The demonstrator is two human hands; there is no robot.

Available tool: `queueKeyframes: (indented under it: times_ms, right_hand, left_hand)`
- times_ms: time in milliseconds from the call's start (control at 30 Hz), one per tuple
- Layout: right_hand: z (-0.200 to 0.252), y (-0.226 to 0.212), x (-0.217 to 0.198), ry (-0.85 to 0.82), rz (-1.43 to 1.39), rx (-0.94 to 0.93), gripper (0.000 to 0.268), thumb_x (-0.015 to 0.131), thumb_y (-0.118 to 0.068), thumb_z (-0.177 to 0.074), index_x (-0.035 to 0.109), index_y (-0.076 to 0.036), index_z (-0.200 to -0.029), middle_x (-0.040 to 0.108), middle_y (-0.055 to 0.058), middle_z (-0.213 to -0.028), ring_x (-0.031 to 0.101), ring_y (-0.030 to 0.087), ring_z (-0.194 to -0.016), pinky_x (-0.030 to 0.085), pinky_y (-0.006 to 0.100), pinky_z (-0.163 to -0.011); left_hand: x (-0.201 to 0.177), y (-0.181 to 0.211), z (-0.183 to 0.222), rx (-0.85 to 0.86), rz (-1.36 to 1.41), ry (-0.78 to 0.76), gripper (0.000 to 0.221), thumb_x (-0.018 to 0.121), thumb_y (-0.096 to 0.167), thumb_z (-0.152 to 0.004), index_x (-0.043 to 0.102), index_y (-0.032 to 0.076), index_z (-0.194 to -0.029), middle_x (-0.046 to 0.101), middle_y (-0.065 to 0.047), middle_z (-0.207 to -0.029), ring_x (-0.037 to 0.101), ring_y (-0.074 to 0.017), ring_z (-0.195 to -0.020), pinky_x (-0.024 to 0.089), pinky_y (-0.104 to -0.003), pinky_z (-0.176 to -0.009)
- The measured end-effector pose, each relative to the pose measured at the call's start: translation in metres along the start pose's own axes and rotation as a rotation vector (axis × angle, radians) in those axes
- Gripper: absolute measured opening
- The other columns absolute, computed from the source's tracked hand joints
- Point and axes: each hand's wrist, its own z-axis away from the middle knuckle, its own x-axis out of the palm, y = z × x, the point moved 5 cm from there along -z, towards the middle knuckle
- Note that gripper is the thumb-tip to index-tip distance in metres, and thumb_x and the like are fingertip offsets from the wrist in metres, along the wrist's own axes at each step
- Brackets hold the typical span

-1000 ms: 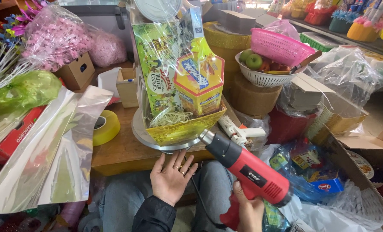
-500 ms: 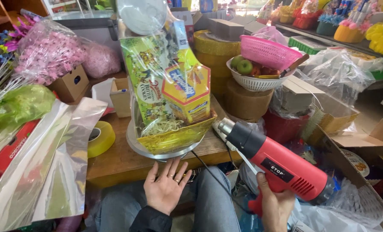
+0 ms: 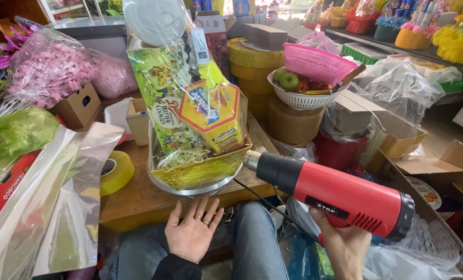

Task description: Using a heat gun to shrink-wrap a gift basket filled with various snacks and chocolates.

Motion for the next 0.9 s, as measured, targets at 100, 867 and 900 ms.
queueKeyframes:
  times_ms: [100,867,900]
  right_hand:
    - [0.011,-0.019,0.002,0.005,-0.211,-0.148,0.067,0.089,-0.022,-0.069,0.067,-0.005,-0.13,0.074,0.013,-0.11,0.069,0.028,-0.106,0.054,0.045,-0.101]
    - [-0.008,-0.041,-0.002,0.074,-0.448,-0.022,0.087,0.087,-0.001,-0.07,0.051,-0.001,-0.149,0.068,0.021,-0.109,0.065,0.026,-0.084,0.058,0.045,-0.044]
    - [-0.016,-0.037,-0.002,0.069,-0.45,-0.029,0.087,0.087,-0.001,-0.07,0.051,-0.001,-0.149,0.068,0.021,-0.109,0.065,0.026,-0.084,0.058,0.045,-0.044]
  left_hand:
    - [-0.005,0.001,-0.006,0.008,0.016,-0.005,0.059,0.05,0.047,-0.095,0.053,0.01,-0.14,0.059,-0.013,-0.152,0.049,-0.0393,-0.152,0.036,-0.055,-0.126]
    - [-0.009,0.004,-0.01,-0.021,0.089,0.028,0.058,0.053,0.049,-0.096,0.057,0.007,-0.137,0.058,-0.014,-0.156,0.048,-0.0397,-0.152,0.037,-0.055,-0.126]
    - [-0.009,0.004,-0.011,-0.017,0.096,0.024,0.058,0.053,0.049,-0.096,0.057,0.007,-0.137,0.058,-0.014,-0.156,0.048,-0.0397,-0.152,0.037,-0.055,-0.126]
